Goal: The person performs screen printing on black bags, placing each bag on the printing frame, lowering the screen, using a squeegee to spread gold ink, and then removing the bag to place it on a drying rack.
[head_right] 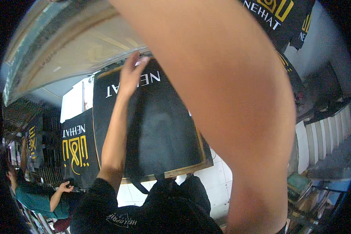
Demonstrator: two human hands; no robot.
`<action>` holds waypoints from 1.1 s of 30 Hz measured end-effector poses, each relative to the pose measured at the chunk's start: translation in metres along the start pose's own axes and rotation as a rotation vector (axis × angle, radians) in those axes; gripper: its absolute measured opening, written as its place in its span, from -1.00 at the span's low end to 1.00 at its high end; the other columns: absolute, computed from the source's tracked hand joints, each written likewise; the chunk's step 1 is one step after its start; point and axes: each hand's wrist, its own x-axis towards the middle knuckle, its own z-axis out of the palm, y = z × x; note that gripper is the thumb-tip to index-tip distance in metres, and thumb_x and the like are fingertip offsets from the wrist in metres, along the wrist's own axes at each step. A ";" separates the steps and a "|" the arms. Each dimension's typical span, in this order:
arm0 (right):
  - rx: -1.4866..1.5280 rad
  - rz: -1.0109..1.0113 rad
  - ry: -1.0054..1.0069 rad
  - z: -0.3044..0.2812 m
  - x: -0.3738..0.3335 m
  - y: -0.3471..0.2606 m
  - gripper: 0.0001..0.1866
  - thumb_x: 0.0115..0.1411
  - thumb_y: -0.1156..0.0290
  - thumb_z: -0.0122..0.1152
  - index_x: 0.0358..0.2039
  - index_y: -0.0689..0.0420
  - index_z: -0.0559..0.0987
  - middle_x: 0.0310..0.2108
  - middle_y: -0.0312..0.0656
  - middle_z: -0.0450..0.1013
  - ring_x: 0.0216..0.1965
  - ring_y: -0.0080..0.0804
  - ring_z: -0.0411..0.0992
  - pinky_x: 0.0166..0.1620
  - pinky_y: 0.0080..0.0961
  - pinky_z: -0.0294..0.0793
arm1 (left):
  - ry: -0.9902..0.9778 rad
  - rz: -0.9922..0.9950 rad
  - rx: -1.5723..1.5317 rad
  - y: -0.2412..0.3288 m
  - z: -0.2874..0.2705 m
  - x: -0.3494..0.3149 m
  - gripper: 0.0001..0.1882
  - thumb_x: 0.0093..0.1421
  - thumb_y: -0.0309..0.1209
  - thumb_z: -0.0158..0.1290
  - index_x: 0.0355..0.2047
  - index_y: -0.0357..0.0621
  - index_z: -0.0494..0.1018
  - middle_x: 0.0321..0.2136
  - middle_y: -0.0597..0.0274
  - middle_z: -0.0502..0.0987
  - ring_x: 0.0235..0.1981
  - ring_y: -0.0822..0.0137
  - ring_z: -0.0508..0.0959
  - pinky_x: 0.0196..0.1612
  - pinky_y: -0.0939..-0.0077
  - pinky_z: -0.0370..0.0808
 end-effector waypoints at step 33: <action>0.207 0.050 -0.705 0.036 -0.394 -0.127 -0.70 -0.04 0.27 0.36 -0.35 0.14 0.50 -0.41 -0.13 0.49 -0.33 -0.09 0.51 -0.26 -0.22 0.52 | -0.060 -1.058 -0.795 0.045 -0.149 -0.387 -0.72 0.22 -0.50 -0.02 -0.12 -0.43 0.50 -0.20 -0.14 0.66 -0.28 0.22 0.71 -0.23 0.47 0.62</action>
